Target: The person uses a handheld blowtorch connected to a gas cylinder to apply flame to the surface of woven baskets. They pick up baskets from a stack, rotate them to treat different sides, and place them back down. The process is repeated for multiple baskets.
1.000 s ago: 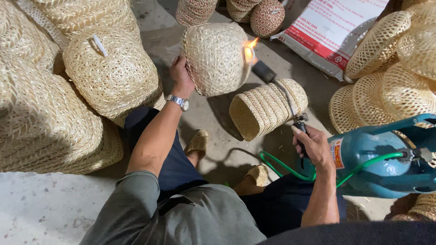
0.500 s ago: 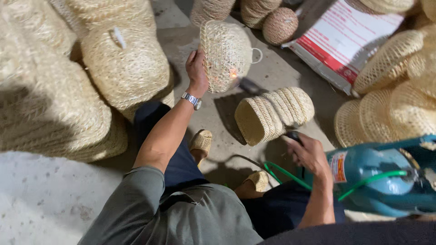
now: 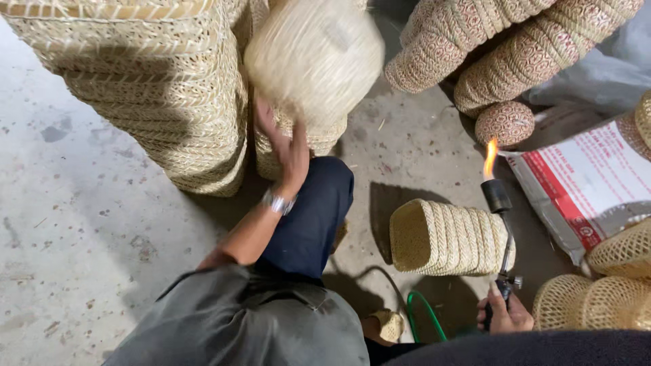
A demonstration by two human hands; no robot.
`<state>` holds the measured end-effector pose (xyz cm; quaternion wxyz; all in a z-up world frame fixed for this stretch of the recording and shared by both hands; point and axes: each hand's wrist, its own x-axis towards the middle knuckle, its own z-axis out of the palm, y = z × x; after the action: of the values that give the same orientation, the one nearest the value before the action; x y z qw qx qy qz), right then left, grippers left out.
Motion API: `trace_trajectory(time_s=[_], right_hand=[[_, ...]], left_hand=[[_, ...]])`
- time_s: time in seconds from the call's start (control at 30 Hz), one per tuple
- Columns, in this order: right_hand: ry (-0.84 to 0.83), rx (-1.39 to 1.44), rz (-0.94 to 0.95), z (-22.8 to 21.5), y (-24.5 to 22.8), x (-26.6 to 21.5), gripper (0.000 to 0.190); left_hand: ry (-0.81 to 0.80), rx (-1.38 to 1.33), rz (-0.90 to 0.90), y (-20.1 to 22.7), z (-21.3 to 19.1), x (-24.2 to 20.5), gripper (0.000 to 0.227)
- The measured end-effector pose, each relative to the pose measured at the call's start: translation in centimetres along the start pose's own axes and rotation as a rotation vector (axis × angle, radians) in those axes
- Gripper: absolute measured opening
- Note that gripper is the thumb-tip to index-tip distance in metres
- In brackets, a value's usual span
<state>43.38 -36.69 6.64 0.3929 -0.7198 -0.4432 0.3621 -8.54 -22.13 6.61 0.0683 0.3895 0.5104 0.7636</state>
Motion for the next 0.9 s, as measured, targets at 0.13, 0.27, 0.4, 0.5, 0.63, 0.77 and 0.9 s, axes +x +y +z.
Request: trace_trajectory(time_s=[0.13,0.27,0.4,0.5,0.63,0.77,0.9], right_hand=[[0.083,-0.142,0.029,0.4,-1.0,-0.1,0.043],[0.018,-0.118,-0.025,-0.2,-1.8,-0.2,0.042],[0.015,-0.066,-0.074,-0.1,-1.1,-0.4,0.042],[0.024,-0.040,-0.049,0.1,-0.9,-0.6,0.045],[0.076,-0.132,-0.036,0.1,-1.0,-0.7,0.044],[0.024,-0.067,-0.050,-0.1,-0.4,-0.2,0.041],[0.011,0.018,-0.074,0.1,0.3,-0.3,0.037]], left_hand=[[-0.196,0.168,0.093,1.1,-3.1,-0.4,0.088],[-0.375,0.558,0.617,2.0,-1.7,7.4,0.103],[-0.768,0.558,0.811,3.7,0.3,10.3,0.072],[-0.888,0.480,0.866,3.2,0.9,11.1,0.041],[-0.927,0.471,0.692,2.6,3.0,12.8,0.021],[-0.760,0.480,0.722,3.9,5.5,14.8,0.014],[-0.644,0.487,0.708,3.8,7.1,17.1,0.019]])
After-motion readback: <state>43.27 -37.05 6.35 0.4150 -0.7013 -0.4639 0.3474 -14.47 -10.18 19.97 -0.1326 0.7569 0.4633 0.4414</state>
